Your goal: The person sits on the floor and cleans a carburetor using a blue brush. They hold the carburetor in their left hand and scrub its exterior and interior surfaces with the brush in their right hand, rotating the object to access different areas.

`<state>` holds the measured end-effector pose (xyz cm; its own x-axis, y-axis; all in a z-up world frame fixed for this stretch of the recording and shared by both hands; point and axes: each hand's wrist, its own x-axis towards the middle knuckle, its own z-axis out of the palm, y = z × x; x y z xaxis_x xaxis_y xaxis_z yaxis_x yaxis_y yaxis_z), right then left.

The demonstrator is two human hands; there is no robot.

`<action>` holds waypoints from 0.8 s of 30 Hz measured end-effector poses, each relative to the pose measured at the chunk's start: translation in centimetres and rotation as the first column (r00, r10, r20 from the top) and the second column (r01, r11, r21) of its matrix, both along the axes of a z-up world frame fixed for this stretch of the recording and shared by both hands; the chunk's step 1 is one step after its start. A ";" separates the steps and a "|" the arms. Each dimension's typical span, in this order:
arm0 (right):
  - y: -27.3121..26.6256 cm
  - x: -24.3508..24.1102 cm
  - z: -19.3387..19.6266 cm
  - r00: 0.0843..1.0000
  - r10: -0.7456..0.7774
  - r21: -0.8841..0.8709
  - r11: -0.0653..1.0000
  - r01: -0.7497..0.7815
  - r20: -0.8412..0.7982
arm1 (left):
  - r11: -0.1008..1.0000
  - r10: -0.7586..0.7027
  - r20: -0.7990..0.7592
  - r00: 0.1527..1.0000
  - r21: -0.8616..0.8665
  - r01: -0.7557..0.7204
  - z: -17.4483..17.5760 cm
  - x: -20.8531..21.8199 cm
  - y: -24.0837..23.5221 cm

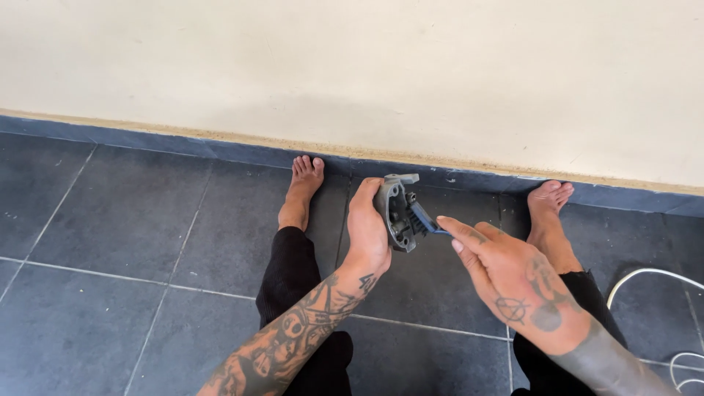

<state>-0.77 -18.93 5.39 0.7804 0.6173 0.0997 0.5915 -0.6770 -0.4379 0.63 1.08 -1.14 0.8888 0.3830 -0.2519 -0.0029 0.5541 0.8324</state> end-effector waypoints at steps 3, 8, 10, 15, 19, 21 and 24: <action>0.4 -0.4 -1.0 0.998 -0.012 -0.099 0.995 0.005 -0.068 | 0.998 0.041 0.031 0.999 0.036 -0.042 0.2 0.2 0.0; 0.5 1.3 -0.7 0.988 0.152 0.151 0.977 -0.148 -0.015 | 0.983 0.131 0.006 0.991 0.130 -0.130 0.0 0.5 0.4; 0.7 1.2 -1.4 0.987 0.157 0.181 0.970 -0.160 0.029 | 0.987 0.149 -0.012 0.989 0.057 -0.148 0.3 0.4 0.3; 0.7 1.6 -1.3 0.972 0.139 0.215 0.972 -0.097 -0.190 | 0.956 0.171 -0.076 0.982 -0.226 -0.185 0.3 0.6 0.0; 0.3 1.7 -2.3 0.975 0.221 0.199 0.956 -0.214 -0.016 | 0.865 0.189 -0.040 0.981 -0.467 -0.186 0.9 0.6 0.1; 0.2 1.6 -2.1 0.961 0.272 0.218 0.942 -0.256 -0.045 | 0.840 0.193 -0.030 0.981 -0.512 -0.181 0.6 0.8 0.3; 0.0 1.8 -1.9 0.964 0.263 0.168 0.949 -0.265 0.037 | 0.842 0.200 0.052 0.978 -0.520 -0.145 0.0 1.1 0.3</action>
<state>1.03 -18.97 3.49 0.5895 0.7741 0.2308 0.7458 -0.4119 -0.5236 1.73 1.39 -1.12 0.8512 0.3740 -0.3682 -0.2059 0.8833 0.4212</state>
